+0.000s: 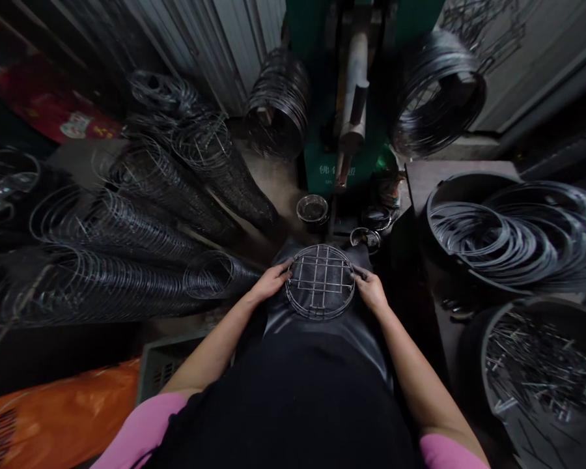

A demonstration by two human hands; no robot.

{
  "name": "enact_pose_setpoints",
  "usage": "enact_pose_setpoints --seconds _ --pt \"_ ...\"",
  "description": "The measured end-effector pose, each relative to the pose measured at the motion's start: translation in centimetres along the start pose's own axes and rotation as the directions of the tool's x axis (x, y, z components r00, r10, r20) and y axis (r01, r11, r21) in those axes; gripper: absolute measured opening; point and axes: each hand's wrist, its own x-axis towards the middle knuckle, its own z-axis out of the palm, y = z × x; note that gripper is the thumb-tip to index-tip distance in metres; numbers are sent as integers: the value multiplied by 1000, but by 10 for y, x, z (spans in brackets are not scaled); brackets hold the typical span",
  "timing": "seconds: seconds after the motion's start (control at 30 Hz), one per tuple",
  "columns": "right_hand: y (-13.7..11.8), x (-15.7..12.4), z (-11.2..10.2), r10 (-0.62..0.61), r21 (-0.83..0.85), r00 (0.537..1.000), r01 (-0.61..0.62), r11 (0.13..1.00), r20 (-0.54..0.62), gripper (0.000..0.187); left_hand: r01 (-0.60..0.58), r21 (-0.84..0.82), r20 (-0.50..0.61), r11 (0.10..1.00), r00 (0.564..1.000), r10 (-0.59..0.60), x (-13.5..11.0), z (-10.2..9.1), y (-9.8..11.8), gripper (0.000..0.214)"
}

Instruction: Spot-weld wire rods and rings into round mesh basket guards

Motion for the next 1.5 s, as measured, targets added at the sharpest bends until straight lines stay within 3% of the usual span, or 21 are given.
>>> enact_pose_setpoints --seconds 0.23,0.37,0.47,0.63,0.8,1.17,1.3,1.4,1.5 --pt "4 -8 -14 -9 -77 992 19 997 127 47 -74 198 138 977 989 47 -7 -13 1 59" --pt "2 -18 -15 10 -45 994 -5 999 109 54 -186 220 310 958 944 112 -9 -30 -1 73" --pt "-1 -23 -12 12 -19 996 -10 1000 93 54 -201 272 364 941 927 93 -11 -36 1 89" --pt "-4 -27 -10 34 -15 995 -32 999 97 56 -108 388 257 915 966 5 -20 -23 13 121" --pt "-1 -25 -11 5 -106 993 7 994 117 53 -75 434 84 898 996 42 -27 2 14 131" --pt "24 -14 -3 -86 -111 992 96 989 91 54 -40 524 27 851 999 30 -24 19 14 134" --pt "13 -23 -7 -31 -20 999 31 999 20 53 -36 404 90 914 996 0 -26 3 14 128" --pt "6 -36 -10 75 91 995 -69 994 -62 61 -23 83 145 996 989 10 -32 -22 12 103" --pt "5 -40 -8 48 117 995 -37 992 -93 63 39 -259 93 965 996 -15 -33 -34 11 77"
